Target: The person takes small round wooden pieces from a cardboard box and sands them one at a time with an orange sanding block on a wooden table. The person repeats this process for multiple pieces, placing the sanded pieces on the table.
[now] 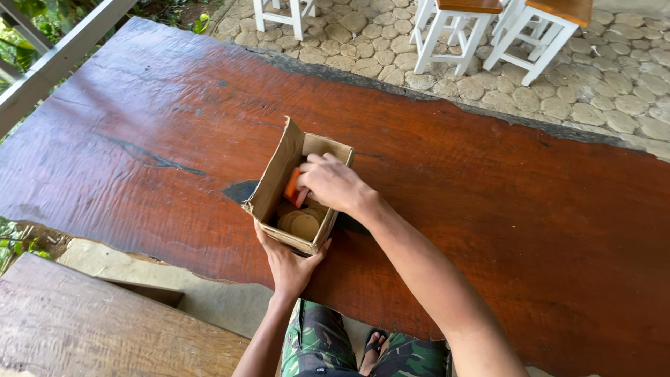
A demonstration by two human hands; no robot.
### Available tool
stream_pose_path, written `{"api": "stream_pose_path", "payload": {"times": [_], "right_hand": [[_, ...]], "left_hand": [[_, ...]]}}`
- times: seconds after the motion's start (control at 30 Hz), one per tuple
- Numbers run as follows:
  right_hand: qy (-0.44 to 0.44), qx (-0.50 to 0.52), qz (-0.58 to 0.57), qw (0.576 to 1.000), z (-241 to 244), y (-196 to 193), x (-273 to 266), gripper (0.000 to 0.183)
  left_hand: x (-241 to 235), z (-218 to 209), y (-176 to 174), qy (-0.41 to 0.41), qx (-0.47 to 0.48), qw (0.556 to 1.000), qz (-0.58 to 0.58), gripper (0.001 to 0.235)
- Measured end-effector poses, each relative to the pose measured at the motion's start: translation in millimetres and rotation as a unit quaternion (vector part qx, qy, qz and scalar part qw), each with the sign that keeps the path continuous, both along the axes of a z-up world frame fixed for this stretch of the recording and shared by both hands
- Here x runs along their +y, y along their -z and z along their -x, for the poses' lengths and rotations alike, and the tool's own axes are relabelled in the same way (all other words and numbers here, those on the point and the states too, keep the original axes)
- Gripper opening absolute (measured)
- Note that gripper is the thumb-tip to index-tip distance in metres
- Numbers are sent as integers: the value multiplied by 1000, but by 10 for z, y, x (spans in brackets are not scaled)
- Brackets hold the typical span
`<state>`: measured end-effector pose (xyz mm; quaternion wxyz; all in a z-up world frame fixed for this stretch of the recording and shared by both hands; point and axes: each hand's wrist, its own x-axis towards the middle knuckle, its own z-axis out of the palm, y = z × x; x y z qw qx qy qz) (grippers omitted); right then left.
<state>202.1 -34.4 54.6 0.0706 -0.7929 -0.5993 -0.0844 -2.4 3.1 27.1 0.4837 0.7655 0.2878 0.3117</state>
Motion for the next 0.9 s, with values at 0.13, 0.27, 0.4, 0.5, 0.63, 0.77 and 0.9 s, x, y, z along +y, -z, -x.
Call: {"api": "stream_pose_path", "payload": {"times": [0.13,0.27,0.4,0.5,0.63,0.77,0.9], "right_hand": [[-23,65,-62,996,202,-536,-300,13],[-51,256,-239,935,318,-843,-665,10],[-1,274,-314,909,114,-620,-1126,32],[106,265,-306,908,216,-576,-1511,49],[213,257,-209,919,331,-214,-1982,11],[223,94,-99,965,294,451,-2254,21],[163,41,-171,971,445,655,-2222,28]], "left_hand": [[56,-41,323,5,-58,998,-39,163],[83,9,462,-6,-156,972,-176,155],[100,117,866,-27,-190,912,-363,126],[98,126,232,16,-228,880,-417,59],[285,-109,-586,153,-112,909,-370,43],[693,-677,-258,251,168,866,-398,61],[791,-989,-56,298,223,841,-392,37]]}}
